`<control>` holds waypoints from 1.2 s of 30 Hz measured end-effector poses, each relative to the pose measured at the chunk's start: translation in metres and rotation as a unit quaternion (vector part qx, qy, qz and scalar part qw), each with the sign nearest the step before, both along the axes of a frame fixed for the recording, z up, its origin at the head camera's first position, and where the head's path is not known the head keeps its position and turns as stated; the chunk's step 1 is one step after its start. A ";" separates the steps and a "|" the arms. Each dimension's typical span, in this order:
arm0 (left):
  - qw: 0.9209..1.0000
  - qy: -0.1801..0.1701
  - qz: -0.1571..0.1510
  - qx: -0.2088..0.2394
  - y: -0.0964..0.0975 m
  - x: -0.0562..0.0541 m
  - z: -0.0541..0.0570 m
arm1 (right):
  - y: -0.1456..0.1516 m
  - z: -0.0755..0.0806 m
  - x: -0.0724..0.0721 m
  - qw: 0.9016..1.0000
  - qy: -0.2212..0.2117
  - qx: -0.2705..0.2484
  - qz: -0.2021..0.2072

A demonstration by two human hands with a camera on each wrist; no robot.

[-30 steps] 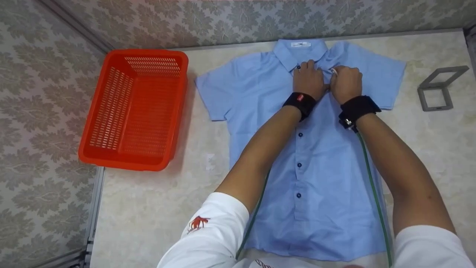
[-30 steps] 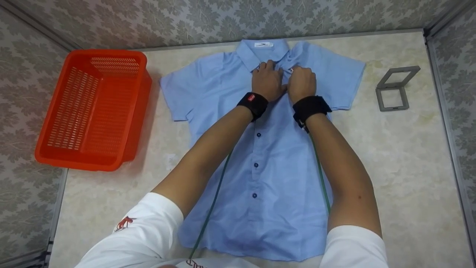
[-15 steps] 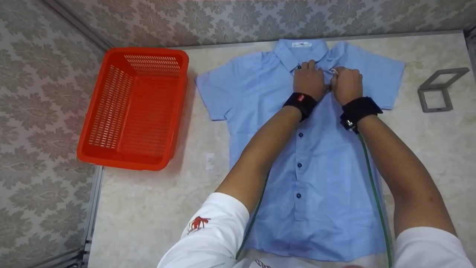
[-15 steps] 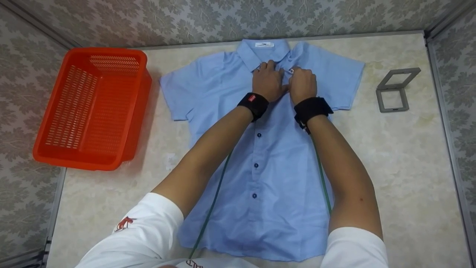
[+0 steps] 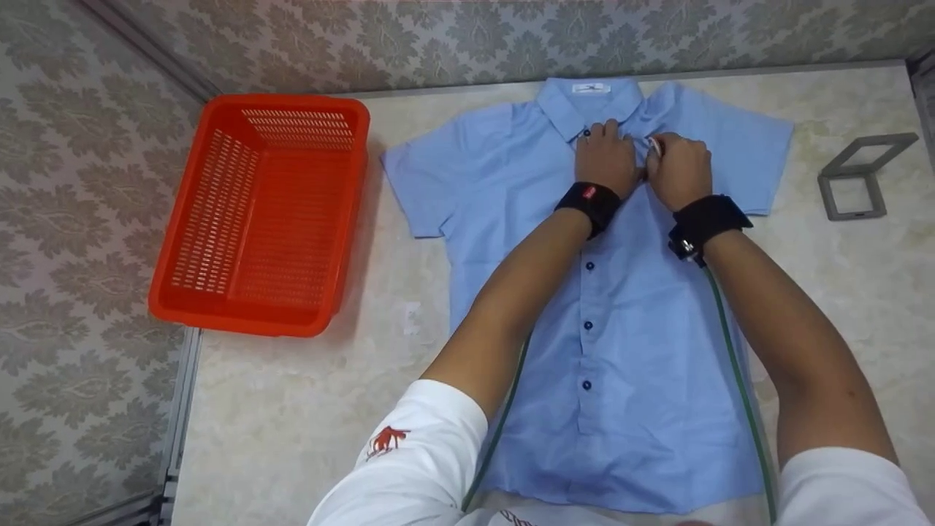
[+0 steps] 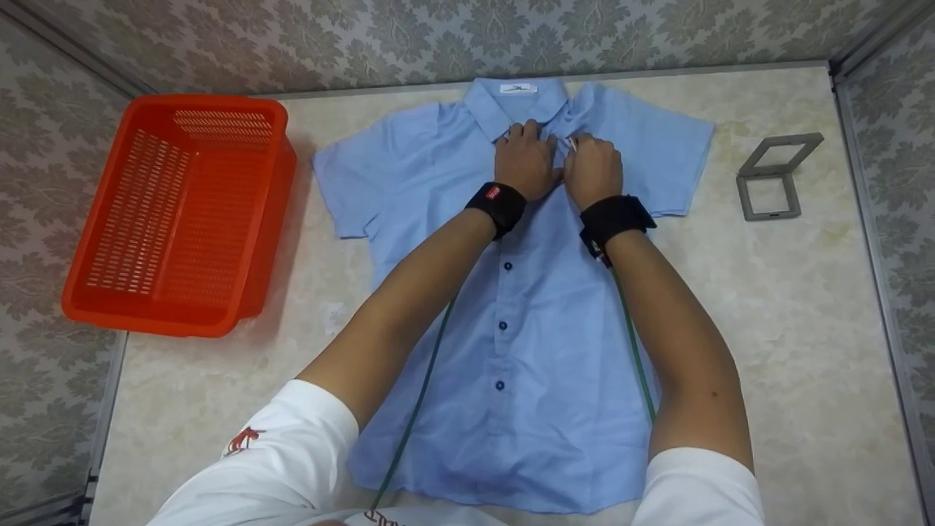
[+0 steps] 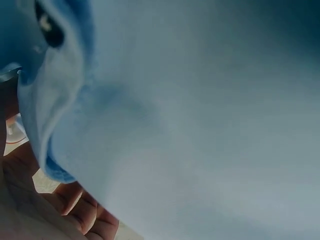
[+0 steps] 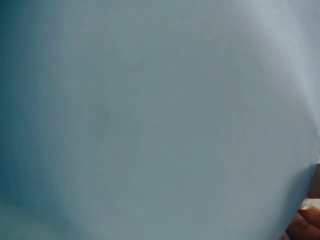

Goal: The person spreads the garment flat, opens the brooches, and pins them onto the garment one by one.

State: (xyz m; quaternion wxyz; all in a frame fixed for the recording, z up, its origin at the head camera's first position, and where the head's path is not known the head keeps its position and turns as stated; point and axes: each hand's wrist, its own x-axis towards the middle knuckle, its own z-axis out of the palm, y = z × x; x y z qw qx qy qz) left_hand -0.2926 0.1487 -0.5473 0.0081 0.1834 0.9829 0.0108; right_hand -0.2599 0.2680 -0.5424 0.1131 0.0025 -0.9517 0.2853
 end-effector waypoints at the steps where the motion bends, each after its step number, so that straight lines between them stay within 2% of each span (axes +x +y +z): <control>1: 1.000 -0.003 0.000 -0.001 0.000 0.000 0.001 | 0.000 0.000 0.001 1.000 -0.003 -0.007 -0.001; 5: 1.000 -0.023 0.001 -0.007 -0.003 0.001 0.005 | 0.000 -0.001 0.003 1.000 -0.010 -0.021 0.005; 10: 0.998 -0.058 0.004 -0.031 -0.004 0.001 0.010 | 0.006 -0.001 0.005 0.999 -0.018 -0.014 0.028; 17: 0.993 -0.089 -0.012 -0.079 -0.007 0.000 0.009 | 0.022 -0.001 0.007 0.994 -0.080 0.017 0.072; 20: 0.988 -0.120 -0.020 -0.097 -0.009 0.001 0.010 | 0.028 -0.002 0.005 0.991 -0.099 0.025 0.088; 22: 0.985 -0.142 -0.030 -0.094 -0.014 0.003 0.013 | 0.031 -0.002 0.005 0.988 -0.113 0.029 0.098; 24: 0.984 -0.158 -0.049 -0.072 -0.021 0.005 0.017 | 0.034 -0.002 0.005 0.986 -0.123 0.031 0.107; 27: 0.978 -0.189 -0.091 -0.014 -0.042 0.007 0.027 | 0.039 -0.001 0.008 0.983 -0.143 0.026 0.115; 30: 0.968 -0.211 -0.126 0.040 -0.073 0.007 0.037 | 0.045 0.001 0.013 0.980 -0.165 0.017 0.114; 33: 0.966 -0.217 -0.124 0.063 -0.111 0.007 0.043 | 0.053 0.004 0.019 0.977 -0.174 0.017 0.120; 36: 0.969 -0.228 -0.091 0.039 -0.150 0.009 0.048 | 0.065 0.007 0.027 0.975 -0.177 0.019 0.131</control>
